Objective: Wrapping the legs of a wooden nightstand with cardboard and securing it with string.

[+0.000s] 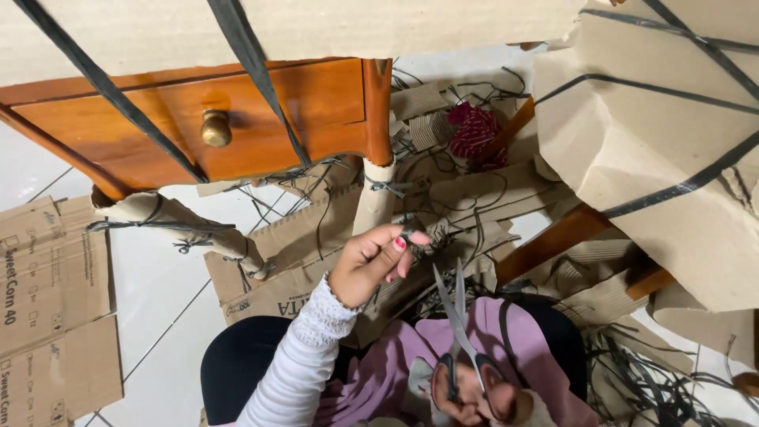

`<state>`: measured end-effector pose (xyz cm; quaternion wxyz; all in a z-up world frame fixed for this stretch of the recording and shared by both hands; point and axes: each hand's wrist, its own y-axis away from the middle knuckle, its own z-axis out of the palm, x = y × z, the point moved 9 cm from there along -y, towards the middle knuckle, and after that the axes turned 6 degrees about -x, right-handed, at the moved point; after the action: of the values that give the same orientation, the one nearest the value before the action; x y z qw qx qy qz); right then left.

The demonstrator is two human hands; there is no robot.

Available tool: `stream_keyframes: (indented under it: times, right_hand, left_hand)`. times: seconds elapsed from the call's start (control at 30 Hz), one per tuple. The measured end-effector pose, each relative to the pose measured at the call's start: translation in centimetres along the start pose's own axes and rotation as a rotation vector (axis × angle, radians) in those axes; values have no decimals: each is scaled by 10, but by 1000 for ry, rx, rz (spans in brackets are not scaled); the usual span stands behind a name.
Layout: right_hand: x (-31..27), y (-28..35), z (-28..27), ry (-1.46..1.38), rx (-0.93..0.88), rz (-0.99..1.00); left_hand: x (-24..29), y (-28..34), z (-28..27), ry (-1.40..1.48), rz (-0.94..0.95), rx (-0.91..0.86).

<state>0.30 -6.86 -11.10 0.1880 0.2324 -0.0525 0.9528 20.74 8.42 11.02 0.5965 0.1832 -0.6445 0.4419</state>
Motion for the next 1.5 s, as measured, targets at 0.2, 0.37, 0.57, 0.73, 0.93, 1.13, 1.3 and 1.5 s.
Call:
stream_keyframes:
  times: [0.2, 0.37, 0.57, 0.73, 0.93, 1.13, 1.3, 1.5]
  right_hand:
    - [-26, -56, 147, 1586, -448, -357]
    - [-68, -54, 184, 1541, 42, -424]
    - [-173, -16, -18, 212, -462, 289]
    - [-104, -77, 62, 1356, -210, -369]
    - [-127, -74, 30, 1108, -100, -200]
    - [-103, -41, 159, 1828, -265, -621]
    - [-128, -34, 68, 1566, -396, -277]
    - [-97, -51, 61, 1509, -123, -174]
  left_hand:
    - [3, 11, 12, 28, 52, -155]
    - [-52, 23, -39, -158, 54, 67]
    - [-113, 31, -78, 175, -49, 233]
    - [-87, 26, -75, 156, -18, 162]
    - [-89, 27, -48, -51, -150, -43]
    - [-102, 31, -62, -129, -251, 15]
    - [-114, 30, -71, -99, -189, 91]
    - [-107, 35, -82, 7, -101, 211]
